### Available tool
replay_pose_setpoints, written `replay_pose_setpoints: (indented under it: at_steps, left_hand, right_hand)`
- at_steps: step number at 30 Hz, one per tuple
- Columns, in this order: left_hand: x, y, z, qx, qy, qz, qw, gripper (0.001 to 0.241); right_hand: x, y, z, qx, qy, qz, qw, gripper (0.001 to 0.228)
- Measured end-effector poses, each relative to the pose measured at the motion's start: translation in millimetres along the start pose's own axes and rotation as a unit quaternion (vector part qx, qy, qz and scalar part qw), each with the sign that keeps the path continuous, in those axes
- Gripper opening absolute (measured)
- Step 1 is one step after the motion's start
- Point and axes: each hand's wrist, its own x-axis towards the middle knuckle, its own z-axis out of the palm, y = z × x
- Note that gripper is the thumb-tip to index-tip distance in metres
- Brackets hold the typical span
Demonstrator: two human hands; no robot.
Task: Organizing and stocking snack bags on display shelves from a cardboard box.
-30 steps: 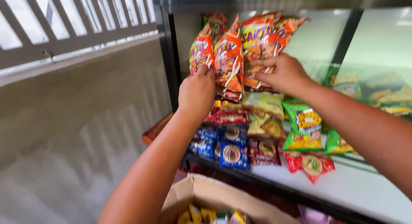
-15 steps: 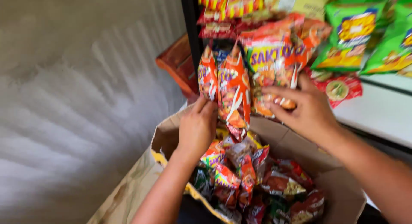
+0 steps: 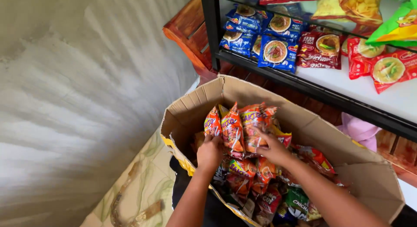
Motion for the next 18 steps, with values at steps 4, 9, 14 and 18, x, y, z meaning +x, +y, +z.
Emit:
replay_pose_setpoints:
  at_steps: [4, 9, 14, 18]
  left_hand:
    - [20, -6, 29, -0.044, 0.031, -0.085, 0.995, 0.005]
    - [42, 20, 37, -0.170, 0.064, -0.034, 0.983, 0.012]
    - [65, 77, -7, -0.259, 0.129, 0.095, 0.953, 0.013]
    - [90, 124, -53, -0.261, 0.143, 0.134, 0.945, 0.012]
  right_hand:
    - [21, -19, 2, 0.209, -0.068, 0.156, 0.963, 0.101]
    - [34, -9, 8, 0.039, 0.045, 0.069, 0.996, 0.086]
    - [44, -52, -20, 0.052, 0.074, 0.073, 0.993, 0.065]
    - [60, -98, -61, 0.075, 0.083, 0.014, 0.994, 0.062]
